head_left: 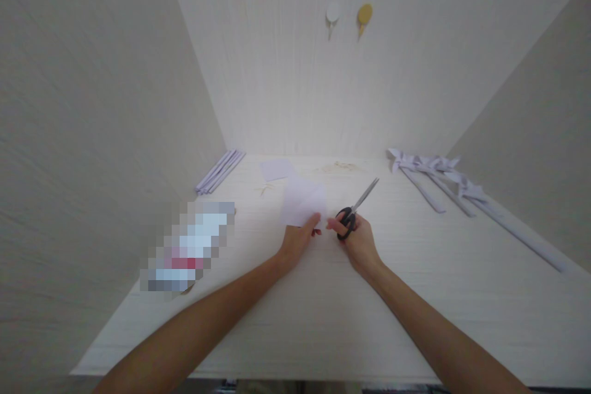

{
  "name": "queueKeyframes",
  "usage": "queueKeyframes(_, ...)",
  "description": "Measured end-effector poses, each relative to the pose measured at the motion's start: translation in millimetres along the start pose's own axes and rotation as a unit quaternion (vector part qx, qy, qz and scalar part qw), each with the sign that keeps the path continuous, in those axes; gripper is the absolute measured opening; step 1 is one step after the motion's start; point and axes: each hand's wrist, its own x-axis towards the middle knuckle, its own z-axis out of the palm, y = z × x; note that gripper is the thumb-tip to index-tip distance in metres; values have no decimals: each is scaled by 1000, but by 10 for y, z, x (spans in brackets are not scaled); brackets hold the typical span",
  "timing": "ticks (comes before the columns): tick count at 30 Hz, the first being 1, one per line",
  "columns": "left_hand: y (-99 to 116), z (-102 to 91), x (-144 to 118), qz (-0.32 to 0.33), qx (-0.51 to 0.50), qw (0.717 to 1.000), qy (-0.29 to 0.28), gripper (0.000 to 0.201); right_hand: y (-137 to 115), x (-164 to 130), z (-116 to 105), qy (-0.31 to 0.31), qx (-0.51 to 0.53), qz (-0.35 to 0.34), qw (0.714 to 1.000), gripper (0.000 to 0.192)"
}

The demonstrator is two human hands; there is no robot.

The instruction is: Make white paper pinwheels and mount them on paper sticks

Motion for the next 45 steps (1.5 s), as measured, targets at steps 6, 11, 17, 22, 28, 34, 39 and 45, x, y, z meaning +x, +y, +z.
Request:
queueKeyframes(6,5,-99,188,41,-19,999,5,14,-94,-13,-72,-154,-17,54,986,35)
queueKeyframes(11,4,-173,323,45,-59,997,16,14,-165,-58,-133,-241,-122,81,959,40)
queueKeyframes(17,-25,-193,376,51,-94,994,33,14,-200,-107,-115,-305,-211,131,919,45)
queueKeyframes(22,-16,-184,361,46,-115,992,34,14,-191,-117,-104,-307,-255,133,907,49)
queueKeyframes(28,-7,-179,345,33,-125,991,32,14,-169,-111,-95,-300,-283,126,902,50)
queueKeyframes(34,-22,-185,363,24,-131,990,38,14,-183,-93,-93,-313,-299,134,891,53)
queueKeyframes(39,-16,-179,360,22,-132,991,33,12,-153,-77,-109,-315,-300,131,891,53)
queueKeyframes(45,0,-178,344,26,-133,990,29,10,-122,-80,-104,-307,-301,136,892,50)
